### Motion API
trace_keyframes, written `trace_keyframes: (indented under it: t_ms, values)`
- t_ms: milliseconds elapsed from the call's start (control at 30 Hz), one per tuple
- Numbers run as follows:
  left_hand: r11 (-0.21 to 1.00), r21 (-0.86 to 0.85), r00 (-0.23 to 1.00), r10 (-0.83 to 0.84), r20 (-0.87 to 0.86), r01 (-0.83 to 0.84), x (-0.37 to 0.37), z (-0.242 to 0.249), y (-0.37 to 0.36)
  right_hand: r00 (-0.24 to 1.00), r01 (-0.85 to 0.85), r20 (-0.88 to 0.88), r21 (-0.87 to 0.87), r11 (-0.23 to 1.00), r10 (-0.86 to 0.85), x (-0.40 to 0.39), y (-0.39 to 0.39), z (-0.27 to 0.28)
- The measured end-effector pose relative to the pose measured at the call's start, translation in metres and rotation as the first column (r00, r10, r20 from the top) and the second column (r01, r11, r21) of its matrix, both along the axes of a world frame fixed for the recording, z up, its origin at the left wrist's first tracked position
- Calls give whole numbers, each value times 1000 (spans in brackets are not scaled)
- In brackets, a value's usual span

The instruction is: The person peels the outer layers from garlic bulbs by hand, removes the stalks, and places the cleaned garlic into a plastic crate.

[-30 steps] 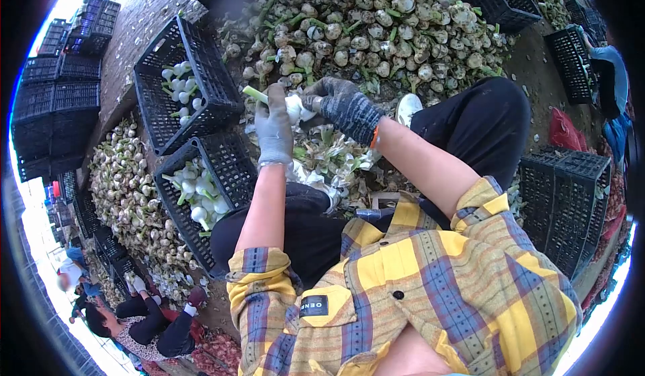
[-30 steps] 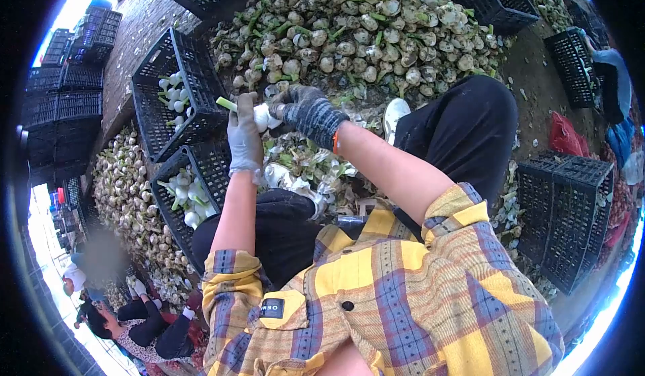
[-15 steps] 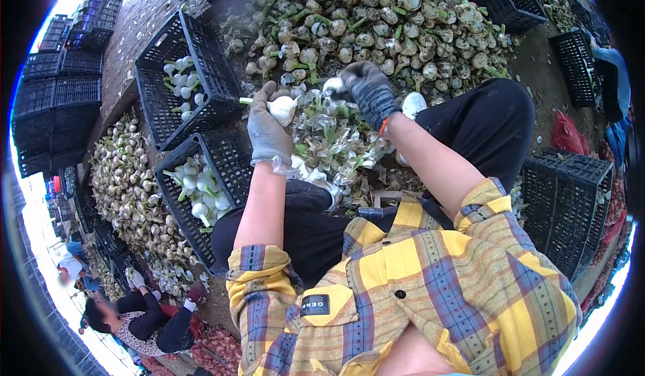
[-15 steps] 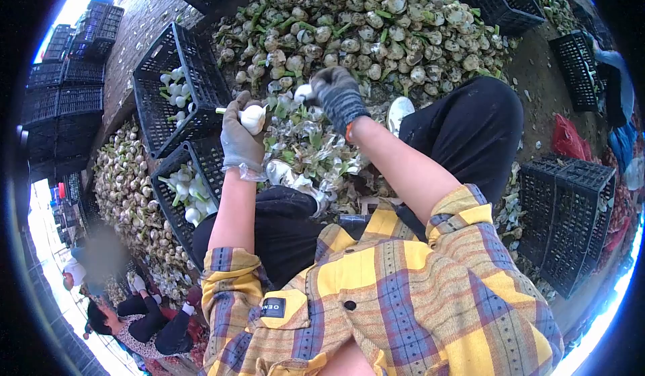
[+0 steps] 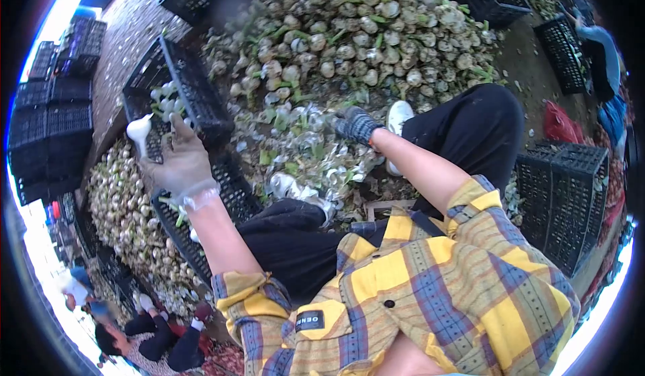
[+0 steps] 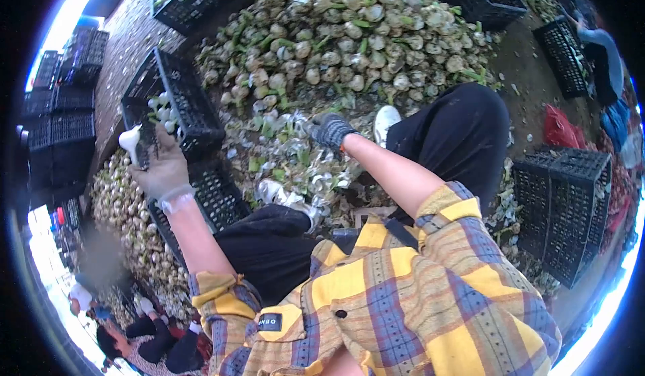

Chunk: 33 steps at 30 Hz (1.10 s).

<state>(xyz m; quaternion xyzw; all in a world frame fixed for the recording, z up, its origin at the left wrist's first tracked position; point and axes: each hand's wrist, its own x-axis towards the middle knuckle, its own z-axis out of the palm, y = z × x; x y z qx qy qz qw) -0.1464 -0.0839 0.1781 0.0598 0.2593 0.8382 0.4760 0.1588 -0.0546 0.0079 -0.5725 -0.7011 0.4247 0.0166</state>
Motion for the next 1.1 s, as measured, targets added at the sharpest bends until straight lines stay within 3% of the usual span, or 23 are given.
trace_keyframes:
  t_ms: [100, 133, 200, 233, 300, 333, 367, 400, 467, 533, 567, 767, 900, 967, 1000, 1067, 1100]
  values:
    - [959, -220, 978, -150, 145, 180, 35, -14, -1, 954, 278, -117, -6, 961, -277, 18, 36, -8]
    - [937, -263, 973, -216, 80, 230, 52, -17, -1, 931, 341, -131, -12, 940, -339, 26, 52, -6]
    - [867, -324, 925, -343, 161, 378, 73, -29, -3, 876, 451, 70, 235, 861, -478, 42, 86, 4]
    - [847, -342, 913, -374, 162, 407, 80, -31, -4, 843, 528, -63, 288, 799, -534, 57, 101, 3]
    - [804, -374, 886, -433, 164, 462, 92, -34, -3, 760, 583, -36, 479, 656, -649, 77, 143, 10]
    - [796, -372, 878, -449, 167, 477, 96, -35, -3, 747, 559, -86, 617, 554, -659, 86, 160, 10]
    - [787, -372, 870, -463, 169, 491, 100, -34, -3, 734, 525, -5, 639, 562, -680, 95, 180, 10]
    - [780, -373, 863, -476, 169, 503, 104, -33, -1, 733, 531, -43, 659, 532, -679, 105, 199, 15]
    - [758, -403, 856, -488, 172, 513, 114, -30, 2, 765, 441, 60, 676, 590, -641, 114, 219, 38]
    - [730, -465, 859, -487, 160, 500, 118, -29, 4, 846, 254, 197, 668, 700, -495, 126, 240, 36]
    - [726, -461, 854, -492, 171, 510, 119, -30, 5, 865, 324, 156, 551, 769, -477, 129, 244, 35]
    - [732, -517, 874, -481, 72, 445, 122, -35, 8, 894, 321, 37, 642, 696, -447, 110, 217, 42]
    - [689, -600, 843, -536, -45, 406, 128, -40, 8, 964, 265, -99, 436, 860, -247, 82, 201, 62]
    - [675, -610, 815, -574, -81, 415, 125, -54, 8, 836, 243, -511, 19, 970, -200, 63, 176, 81]
    - [668, -634, 811, -576, -106, 391, 127, -52, 10, 686, 143, -669, -262, 954, -286, 50, 150, 113]
    - [647, -678, 828, -551, -102, 347, 131, -45, 10, 633, -60, -735, -360, 931, -243, 33, 122, 134]
    - [659, -629, 814, -577, -70, 413, 133, -34, 7, 577, -115, -788, -338, 934, -214, 24, 105, 144]
